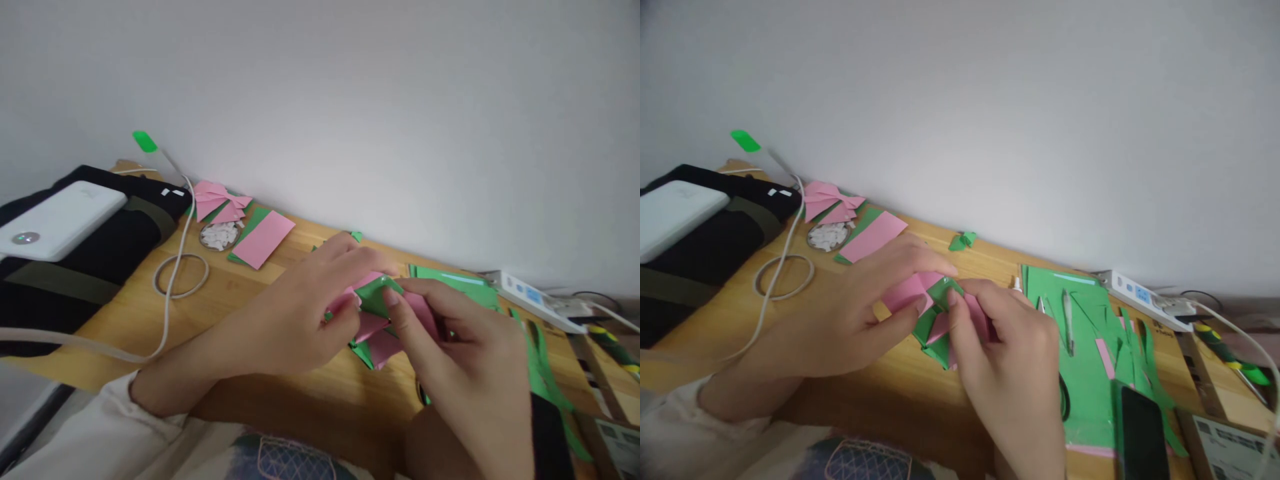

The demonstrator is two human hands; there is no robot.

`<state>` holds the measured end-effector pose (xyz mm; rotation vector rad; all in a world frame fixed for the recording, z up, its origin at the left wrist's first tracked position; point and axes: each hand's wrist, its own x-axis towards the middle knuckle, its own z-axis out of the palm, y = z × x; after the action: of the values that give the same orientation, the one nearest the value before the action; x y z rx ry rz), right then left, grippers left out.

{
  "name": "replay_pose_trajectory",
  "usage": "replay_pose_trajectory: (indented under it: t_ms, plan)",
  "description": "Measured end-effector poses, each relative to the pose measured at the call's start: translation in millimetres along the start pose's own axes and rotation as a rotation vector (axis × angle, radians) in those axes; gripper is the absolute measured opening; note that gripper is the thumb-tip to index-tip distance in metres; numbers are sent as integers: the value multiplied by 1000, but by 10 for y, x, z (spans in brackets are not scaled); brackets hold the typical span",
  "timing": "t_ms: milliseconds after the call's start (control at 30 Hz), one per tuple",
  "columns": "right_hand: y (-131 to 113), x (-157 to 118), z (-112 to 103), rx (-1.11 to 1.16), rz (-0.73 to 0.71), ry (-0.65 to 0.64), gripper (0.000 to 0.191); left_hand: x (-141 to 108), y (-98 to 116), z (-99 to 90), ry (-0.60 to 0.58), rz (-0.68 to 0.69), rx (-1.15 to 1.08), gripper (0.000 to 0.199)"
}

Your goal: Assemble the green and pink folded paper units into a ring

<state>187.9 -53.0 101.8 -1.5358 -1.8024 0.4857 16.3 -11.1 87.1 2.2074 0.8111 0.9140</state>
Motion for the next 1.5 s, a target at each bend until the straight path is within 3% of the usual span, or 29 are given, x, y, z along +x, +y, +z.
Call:
replay_pose_trajectory:
  t_ms: [433,767,1500]
  plan:
    - [0,-19,-25,-64,-37,-8,26,9,-5,29,49,12,8,46]
    - [1,-5,-20,-63,-67,-1,29,13,-21,18,-20,43,9,46]
    - [1,-16,-9,-49,-69,24,23,20,-2,15,-41,35,52,36]
